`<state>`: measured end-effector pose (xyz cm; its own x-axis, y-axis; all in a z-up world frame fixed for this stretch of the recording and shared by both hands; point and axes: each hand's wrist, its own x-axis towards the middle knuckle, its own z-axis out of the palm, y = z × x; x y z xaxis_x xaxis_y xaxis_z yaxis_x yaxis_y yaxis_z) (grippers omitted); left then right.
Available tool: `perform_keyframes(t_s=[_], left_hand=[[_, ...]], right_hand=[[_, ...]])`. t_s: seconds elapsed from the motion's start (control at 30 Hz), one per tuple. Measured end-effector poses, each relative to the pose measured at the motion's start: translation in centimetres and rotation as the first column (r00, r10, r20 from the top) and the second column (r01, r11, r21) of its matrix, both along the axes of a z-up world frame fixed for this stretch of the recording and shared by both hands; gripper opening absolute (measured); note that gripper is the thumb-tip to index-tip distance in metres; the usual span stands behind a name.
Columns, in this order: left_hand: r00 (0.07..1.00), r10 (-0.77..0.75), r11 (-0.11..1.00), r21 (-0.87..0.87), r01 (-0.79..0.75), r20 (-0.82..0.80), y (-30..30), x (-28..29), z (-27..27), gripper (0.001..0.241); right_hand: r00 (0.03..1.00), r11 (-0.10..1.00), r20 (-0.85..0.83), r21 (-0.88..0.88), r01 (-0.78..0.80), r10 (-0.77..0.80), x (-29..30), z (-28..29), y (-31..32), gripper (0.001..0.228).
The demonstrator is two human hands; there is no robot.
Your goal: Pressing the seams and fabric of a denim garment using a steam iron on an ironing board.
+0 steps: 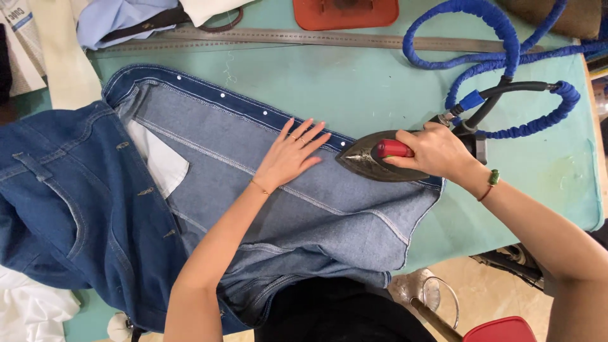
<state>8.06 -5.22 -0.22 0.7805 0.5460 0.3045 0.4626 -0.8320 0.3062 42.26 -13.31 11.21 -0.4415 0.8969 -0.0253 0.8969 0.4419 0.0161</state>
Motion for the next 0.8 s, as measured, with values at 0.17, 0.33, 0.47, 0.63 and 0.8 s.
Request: perform_keyframes(t_s=[0.17,0.33,0.47,0.63,0.8], left_hand=[[0.997,-0.046,0.996,-0.073,0.041,-0.064,0.3,-1.8,-0.2,0.069],[0.987,0.113,0.988,-0.094,-0.124,-0.110,-0.1,-3.9,0.2,0.068],[0.976,0.176,0.979,-0.083,-0.187,-0.126,-0.1,-5.6,-0.5,0.068],[0.970,0.198,0.972,-0.098,-0.213,-0.144,-0.1,-6.3,-0.6,0.063],[0.962,0.232,0.970,-0.039,-0.240,-0.142,-0.2,-6.2,-0.6,0.060]], right_hand=[[1.000,0.999,-0.010,0.024,-0.026,0.026,2.6,-0.9,-0.5,0.048],[0.998,0.990,0.058,0.137,0.030,-0.038,4.8,-1.6,-1.2,0.053],[0.998,0.984,0.046,0.174,0.042,-0.051,5.1,-1.8,-1.3,0.055],[0.998,0.977,-0.005,0.200,0.068,-0.069,4.9,-2.0,-1.3,0.053],[0.998,0.984,-0.060,0.175,0.024,-0.013,4.6,-1.2,-1.2,0.050]])
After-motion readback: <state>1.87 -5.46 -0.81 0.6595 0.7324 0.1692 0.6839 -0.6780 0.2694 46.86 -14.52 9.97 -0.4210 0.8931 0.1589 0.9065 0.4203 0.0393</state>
